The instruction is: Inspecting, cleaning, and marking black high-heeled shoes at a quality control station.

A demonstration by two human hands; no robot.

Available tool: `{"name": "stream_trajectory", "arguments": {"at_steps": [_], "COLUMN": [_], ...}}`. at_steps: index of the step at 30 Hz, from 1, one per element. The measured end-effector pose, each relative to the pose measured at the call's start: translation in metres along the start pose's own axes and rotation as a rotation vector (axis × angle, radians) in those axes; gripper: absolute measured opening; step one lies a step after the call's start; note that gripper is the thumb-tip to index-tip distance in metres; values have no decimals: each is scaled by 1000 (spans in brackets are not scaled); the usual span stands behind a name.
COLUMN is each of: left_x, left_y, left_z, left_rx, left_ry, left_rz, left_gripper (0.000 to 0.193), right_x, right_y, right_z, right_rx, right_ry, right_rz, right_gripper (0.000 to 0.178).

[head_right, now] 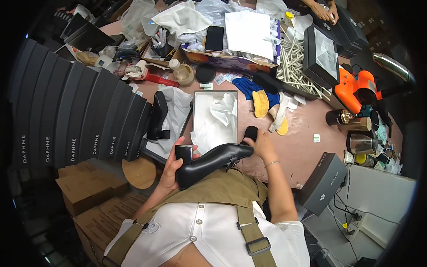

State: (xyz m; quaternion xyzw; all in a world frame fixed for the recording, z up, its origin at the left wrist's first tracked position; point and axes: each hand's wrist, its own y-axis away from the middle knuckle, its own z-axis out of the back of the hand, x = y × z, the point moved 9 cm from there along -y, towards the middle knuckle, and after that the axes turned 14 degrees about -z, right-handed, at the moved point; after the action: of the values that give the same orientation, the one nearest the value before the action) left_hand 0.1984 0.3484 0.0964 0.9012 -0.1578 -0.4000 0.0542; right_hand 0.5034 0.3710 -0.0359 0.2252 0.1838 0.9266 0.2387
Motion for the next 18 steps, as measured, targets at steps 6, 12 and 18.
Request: {"name": "stream_trajectory", "arguments": {"at_steps": [6, 12, 18], "left_x": [19, 36, 27], "left_y": [6, 12, 15], "left_z": [5, 1, -4], "left_rx": [119, 151, 344], "left_ry": [-124, -97, -230], "left_rz": [79, 150, 161], "left_gripper": [81, 67, 62], "right_x": [-21, 179, 142], "right_y": [11, 170, 191], "right_z": [-5, 108, 80], "right_rx": [-110, 123, 38], "right_ry": [-368, -260, 90], "right_rz": [29, 792, 781], "right_gripper": [41, 47, 41]}}
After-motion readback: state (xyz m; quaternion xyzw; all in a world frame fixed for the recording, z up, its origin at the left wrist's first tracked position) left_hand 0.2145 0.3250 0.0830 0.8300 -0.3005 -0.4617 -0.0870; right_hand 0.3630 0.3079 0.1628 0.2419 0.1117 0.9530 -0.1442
